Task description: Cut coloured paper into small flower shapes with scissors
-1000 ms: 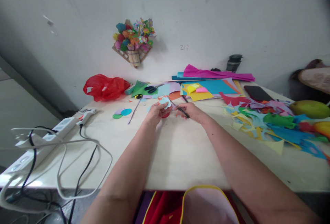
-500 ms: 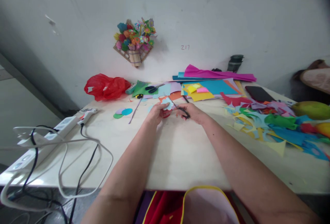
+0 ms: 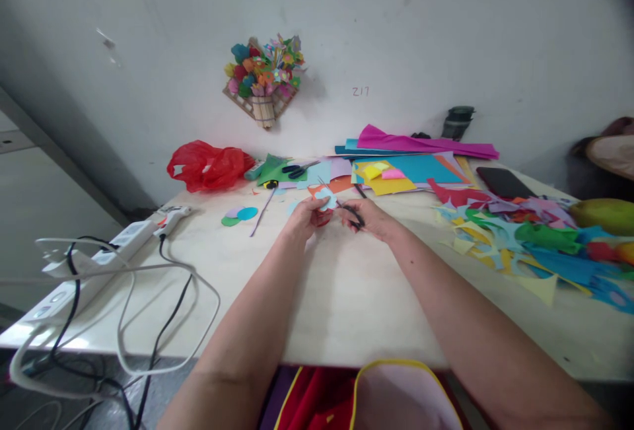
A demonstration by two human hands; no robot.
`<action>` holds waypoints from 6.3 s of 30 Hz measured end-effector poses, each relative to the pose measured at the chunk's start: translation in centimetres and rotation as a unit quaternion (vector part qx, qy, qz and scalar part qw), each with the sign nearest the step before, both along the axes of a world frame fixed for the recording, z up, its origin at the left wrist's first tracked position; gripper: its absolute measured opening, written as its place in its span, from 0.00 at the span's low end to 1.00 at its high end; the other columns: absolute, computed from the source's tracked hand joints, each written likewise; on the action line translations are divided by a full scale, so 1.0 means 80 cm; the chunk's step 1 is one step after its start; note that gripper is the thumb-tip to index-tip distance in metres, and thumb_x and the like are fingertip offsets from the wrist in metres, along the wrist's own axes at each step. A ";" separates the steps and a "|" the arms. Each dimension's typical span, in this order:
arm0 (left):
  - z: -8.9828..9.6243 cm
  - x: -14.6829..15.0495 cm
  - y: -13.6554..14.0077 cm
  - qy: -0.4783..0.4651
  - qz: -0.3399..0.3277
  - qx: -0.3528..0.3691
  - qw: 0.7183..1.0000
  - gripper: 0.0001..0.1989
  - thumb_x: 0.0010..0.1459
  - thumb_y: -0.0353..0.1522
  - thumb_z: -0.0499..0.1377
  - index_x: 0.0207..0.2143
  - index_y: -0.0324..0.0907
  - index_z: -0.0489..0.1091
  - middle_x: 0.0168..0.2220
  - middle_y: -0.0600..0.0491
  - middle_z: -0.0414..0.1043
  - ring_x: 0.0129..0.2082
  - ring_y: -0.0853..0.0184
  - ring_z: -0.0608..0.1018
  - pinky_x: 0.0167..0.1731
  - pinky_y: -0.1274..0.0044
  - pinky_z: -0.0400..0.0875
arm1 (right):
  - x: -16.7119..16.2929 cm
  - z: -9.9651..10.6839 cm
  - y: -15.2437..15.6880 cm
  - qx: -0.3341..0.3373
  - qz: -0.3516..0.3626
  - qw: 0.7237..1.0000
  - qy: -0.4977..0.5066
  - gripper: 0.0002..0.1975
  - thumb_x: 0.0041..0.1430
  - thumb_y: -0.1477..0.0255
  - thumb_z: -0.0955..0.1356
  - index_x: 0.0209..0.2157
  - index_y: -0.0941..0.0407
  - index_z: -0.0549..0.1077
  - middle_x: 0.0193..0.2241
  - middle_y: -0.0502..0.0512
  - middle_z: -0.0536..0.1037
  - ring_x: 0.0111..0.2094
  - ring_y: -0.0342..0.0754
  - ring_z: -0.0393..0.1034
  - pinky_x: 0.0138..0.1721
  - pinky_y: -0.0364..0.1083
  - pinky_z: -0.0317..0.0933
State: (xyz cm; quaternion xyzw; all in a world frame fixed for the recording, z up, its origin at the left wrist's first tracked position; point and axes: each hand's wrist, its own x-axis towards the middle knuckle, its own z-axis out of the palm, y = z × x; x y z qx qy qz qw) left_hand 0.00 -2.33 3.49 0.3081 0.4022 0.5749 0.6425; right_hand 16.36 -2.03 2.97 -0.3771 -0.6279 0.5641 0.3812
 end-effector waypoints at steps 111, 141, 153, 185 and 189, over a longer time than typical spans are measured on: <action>0.001 -0.005 0.003 0.002 0.013 0.000 1.000 0.07 0.48 0.22 0.62 0.32 0.36 0.71 0.24 0.52 0.75 0.19 0.71 0.76 0.27 0.77 0.76 | -0.006 0.001 -0.002 0.013 -0.024 1.000 -0.014 0.19 0.41 0.60 0.77 0.28 0.59 0.73 0.14 0.44 0.65 0.15 0.37 0.56 0.17 0.40 0.49; -0.002 -0.021 0.005 0.006 0.002 0.058 0.998 0.08 0.43 0.20 0.64 0.29 0.33 0.72 0.26 0.50 0.75 0.23 0.69 0.78 0.31 0.77 0.75 | -0.005 -0.006 0.006 0.000 -0.023 1.000 -0.012 0.14 0.45 0.64 0.76 0.27 0.59 0.75 0.14 0.45 0.65 0.15 0.38 0.55 0.15 0.39 0.49; -0.003 -0.021 0.005 0.002 -0.010 0.075 0.997 0.10 0.40 0.20 0.65 0.27 0.34 0.70 0.24 0.51 0.74 0.22 0.71 0.76 0.28 0.79 0.74 | 0.000 0.000 -0.001 -0.004 -0.003 1.000 -0.013 0.12 0.49 0.65 0.75 0.27 0.58 0.74 0.15 0.46 0.66 0.16 0.38 0.57 0.15 0.39 0.52; -0.020 -0.028 0.014 0.051 -0.080 0.145 0.985 0.12 0.38 0.27 0.71 0.27 0.34 0.73 0.25 0.50 0.75 0.23 0.71 0.76 0.28 0.79 0.70 | 0.002 0.001 0.001 -0.008 -0.003 0.999 -0.042 0.19 0.49 0.58 0.75 0.26 0.59 0.71 0.16 0.46 0.69 0.15 0.37 0.59 0.16 0.38 0.54; -0.019 -0.027 0.014 0.054 -0.082 0.145 0.985 0.12 0.38 0.27 0.71 0.27 0.33 0.74 0.25 0.49 0.75 0.24 0.71 0.75 0.27 0.79 0.69 | 0.002 0.003 -0.002 -0.013 -0.003 0.999 -0.037 0.18 0.49 0.58 0.75 0.27 0.59 0.72 0.16 0.46 0.69 0.15 0.37 0.59 0.17 0.39 0.54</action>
